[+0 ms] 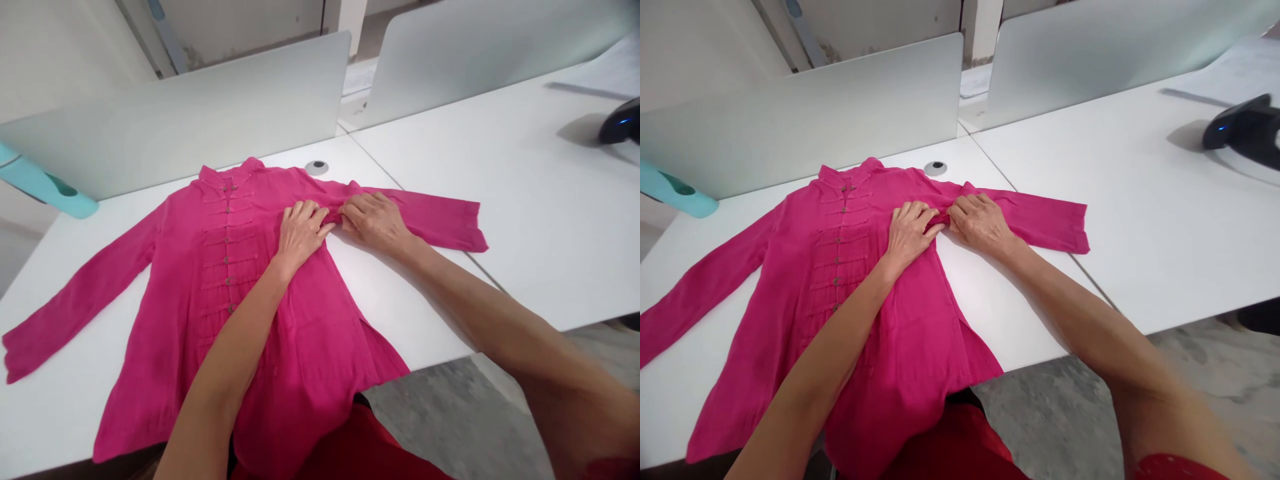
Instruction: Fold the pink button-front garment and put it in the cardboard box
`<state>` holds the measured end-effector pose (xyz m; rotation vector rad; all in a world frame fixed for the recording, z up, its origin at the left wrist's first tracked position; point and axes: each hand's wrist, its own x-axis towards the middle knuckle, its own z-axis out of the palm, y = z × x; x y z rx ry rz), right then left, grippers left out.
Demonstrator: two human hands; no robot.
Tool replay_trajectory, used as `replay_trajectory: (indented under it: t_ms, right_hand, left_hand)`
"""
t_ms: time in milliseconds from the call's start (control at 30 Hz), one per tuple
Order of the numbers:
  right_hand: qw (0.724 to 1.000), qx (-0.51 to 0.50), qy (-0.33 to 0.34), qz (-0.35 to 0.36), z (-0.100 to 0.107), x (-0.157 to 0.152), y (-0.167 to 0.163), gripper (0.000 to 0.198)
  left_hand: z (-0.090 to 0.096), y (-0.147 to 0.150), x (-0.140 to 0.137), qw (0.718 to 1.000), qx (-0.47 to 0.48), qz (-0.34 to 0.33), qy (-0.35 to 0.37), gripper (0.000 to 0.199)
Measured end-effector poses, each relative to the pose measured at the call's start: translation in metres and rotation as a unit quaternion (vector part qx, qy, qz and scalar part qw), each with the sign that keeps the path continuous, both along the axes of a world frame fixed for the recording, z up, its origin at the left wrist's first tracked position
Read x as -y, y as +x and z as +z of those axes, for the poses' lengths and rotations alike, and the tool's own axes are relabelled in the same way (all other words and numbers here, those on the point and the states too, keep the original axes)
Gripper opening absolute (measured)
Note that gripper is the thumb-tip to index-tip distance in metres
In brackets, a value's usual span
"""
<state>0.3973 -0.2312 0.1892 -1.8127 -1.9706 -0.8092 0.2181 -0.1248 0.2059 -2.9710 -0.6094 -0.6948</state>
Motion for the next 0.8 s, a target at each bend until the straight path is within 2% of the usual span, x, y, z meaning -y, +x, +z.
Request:
replay_trajectory:
  t_ms: [133,267,433,533,567,600,667,700,733,767,800]
  right_hand:
    - [1.000,0.009,0.000,0.025,0.003,0.003,-0.007,0.028]
    - [0.999,-0.008,-0.040,0.025,0.006,0.010,-0.016,0.038]
    - [0.989,-0.083,-0.119,0.030,0.016,0.017,-0.017,0.033]
    - [0.981,-0.168,-0.100,0.022,0.034,0.032,0.003,0.032]
    - [0.977,-0.200,-0.071,-0.011,0.040,0.041,0.013,0.035]
    - [0.969,-0.232,-0.026,-0.080,0.046,0.052,0.024,0.036]
    - [0.923,-0.287,0.021,-0.255,0.052,0.079,0.047,0.034]
    - [0.894,-0.303,0.011,-0.329,0.052,0.092,0.057,0.032]
    - [0.867,-0.316,-0.025,-0.384,0.050,0.105,0.066,0.035]
    - [0.829,-0.332,-0.056,-0.446,0.046,0.115,0.074,0.043]
    - [0.808,-0.350,-0.084,-0.466,0.042,0.124,0.079,0.051]
  left_hand:
    - [0.003,0.000,0.000,1.000,-0.007,0.000,0.015,0.024]
    - [0.004,-0.001,-0.001,0.999,-0.005,-0.018,0.026,0.025]
    - [0.001,-0.001,-0.002,0.998,-0.020,-0.063,0.003,0.022]
    - [-0.001,-0.001,-0.001,0.997,-0.019,-0.070,-0.016,0.023]
    - [-0.001,-0.001,0.000,0.997,-0.015,-0.072,-0.019,0.025]
    - [-0.001,-0.001,0.001,0.997,-0.013,-0.074,-0.020,0.027]
    - [-0.001,-0.003,0.003,0.996,-0.023,-0.077,-0.026,0.030]
    - [-0.002,-0.004,0.004,0.996,-0.033,-0.078,-0.034,0.031]
    - [-0.002,-0.005,0.005,0.995,-0.044,-0.078,-0.043,0.032]
    - [-0.002,-0.005,0.006,0.994,-0.052,-0.077,-0.052,0.032]
    - [-0.002,-0.006,0.007,0.994,-0.059,-0.076,-0.059,0.033]
